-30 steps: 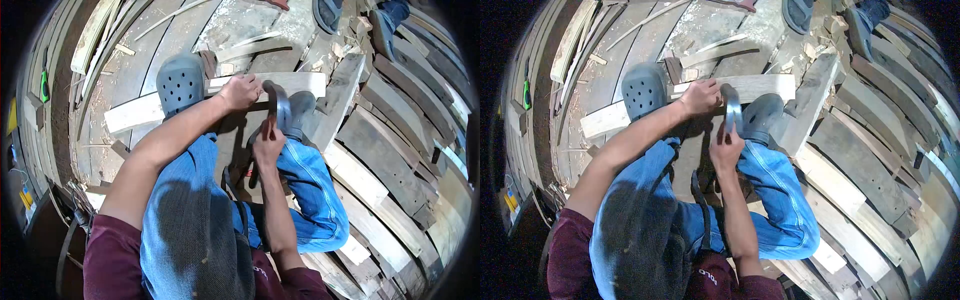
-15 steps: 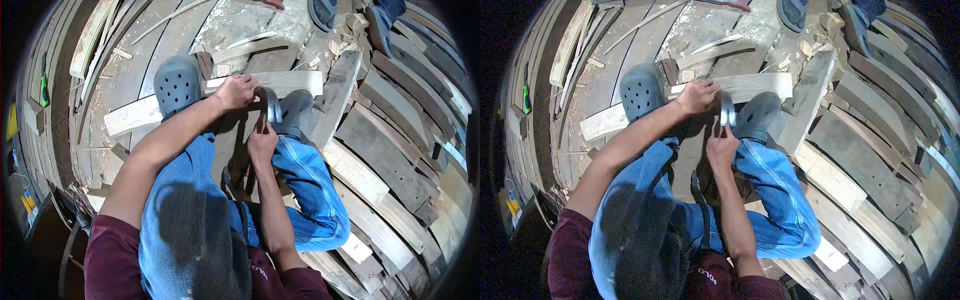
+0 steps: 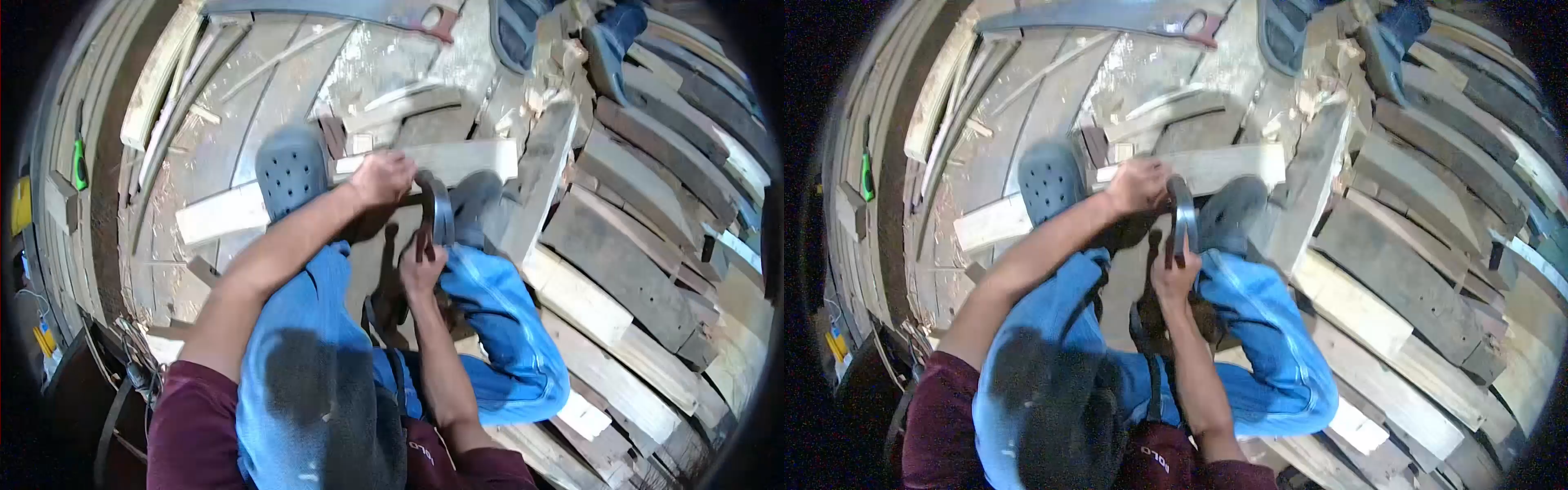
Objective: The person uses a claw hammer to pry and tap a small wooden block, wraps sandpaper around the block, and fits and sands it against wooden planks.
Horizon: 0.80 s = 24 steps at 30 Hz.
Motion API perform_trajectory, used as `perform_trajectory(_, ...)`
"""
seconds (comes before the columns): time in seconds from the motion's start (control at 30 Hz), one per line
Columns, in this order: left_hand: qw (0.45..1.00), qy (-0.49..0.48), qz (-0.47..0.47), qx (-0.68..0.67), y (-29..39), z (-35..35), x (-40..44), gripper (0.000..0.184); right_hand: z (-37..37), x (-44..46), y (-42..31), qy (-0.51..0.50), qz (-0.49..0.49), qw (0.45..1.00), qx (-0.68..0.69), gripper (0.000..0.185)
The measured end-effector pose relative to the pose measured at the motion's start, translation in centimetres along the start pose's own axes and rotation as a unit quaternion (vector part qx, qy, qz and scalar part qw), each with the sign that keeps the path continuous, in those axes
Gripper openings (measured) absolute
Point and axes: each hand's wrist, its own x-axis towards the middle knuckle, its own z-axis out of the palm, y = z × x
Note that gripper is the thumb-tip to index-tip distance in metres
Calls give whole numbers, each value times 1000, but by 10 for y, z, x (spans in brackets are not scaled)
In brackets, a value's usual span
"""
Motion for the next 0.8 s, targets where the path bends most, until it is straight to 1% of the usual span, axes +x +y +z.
perform_trajectory(0.03,992,112,46,36,-4,14,-3,21,5,0,7,9,-32,999,-14,20)
perform_trajectory(0.07,998,65,-8,-17,0,5,-1,16,3,0,2,-1,7,1000,-11,20)
perform_trajectory(0.1,993,112,0,-46,-3,8,1,15,1,0,-7,-4,64,998,11,21)
perform_trajectory(0.13,997,24,-71,-34,0,15,0,13,-2,0,-16,10,94,995,36,22)
perform_trajectory(0.17,989,101,-63,-89,1,20,-2,9,-2,4,-26,68,91,987,112,22)
perform_trajectory(0.2,988,118,-93,-48,11,13,-2,7,5,-1,-4,61,122,978,158,24)
perform_trajectory(0.23,987,114,-88,-67,12,9,-4,9,2,3,-5,34,94,994,47,27)
perform_trajectory(0.27,987,106,-84,-90,9,7,-6,11,-1,2,-10,31,111,989,96,28)
perform_trajectory(0.33,978,150,-74,-127,8,3,-6,16,-2,8,-20,26,153,986,58,28)
perform_trajectory(0.37,978,160,-56,-125,3,7,-7,16,-1,12,-20,34,141,987,72,28)
perform_trajectory(0.43,984,127,-48,-113,-1,7,-10,20,-2,10,-18,39,141,985,87,27)
perform_trajectory(0.47,986,104,-47,-118,-1,10,-12,22,-4,8,-18,41,145,979,135,27)
perform_trajectory(0.5,992,45,-50,-110,-2,5,-12,29,2,4,4,26,137,984,107,26)
perform_trajectory(0.53,993,-14,-50,-103,-6,-2,-9,36,-1,5,0,47,153,979,127,28)
perform_trajectory(0.6,993,59,-12,-104,-5,-4,-9,36,-5,8,-11,77,178,970,147,37)
perform_trajectory(0.67,992,56,-21,-113,-6,-9,-10,42,-9,10,-16,78,188,971,128,39)
perform_trajectory(0.73,995,33,-44,-83,-3,-6,-11,48,-13,10,-16,68,207,969,113,40)
perform_trajectory(0.77,998,30,-57,-15,-1,-4,-10,52,-10,8,-6,76,178,974,120,41)
perform_trajectory(0.8,996,-28,-70,43,0,-4,-11,57,-12,10,-8,72,184,973,118,41)
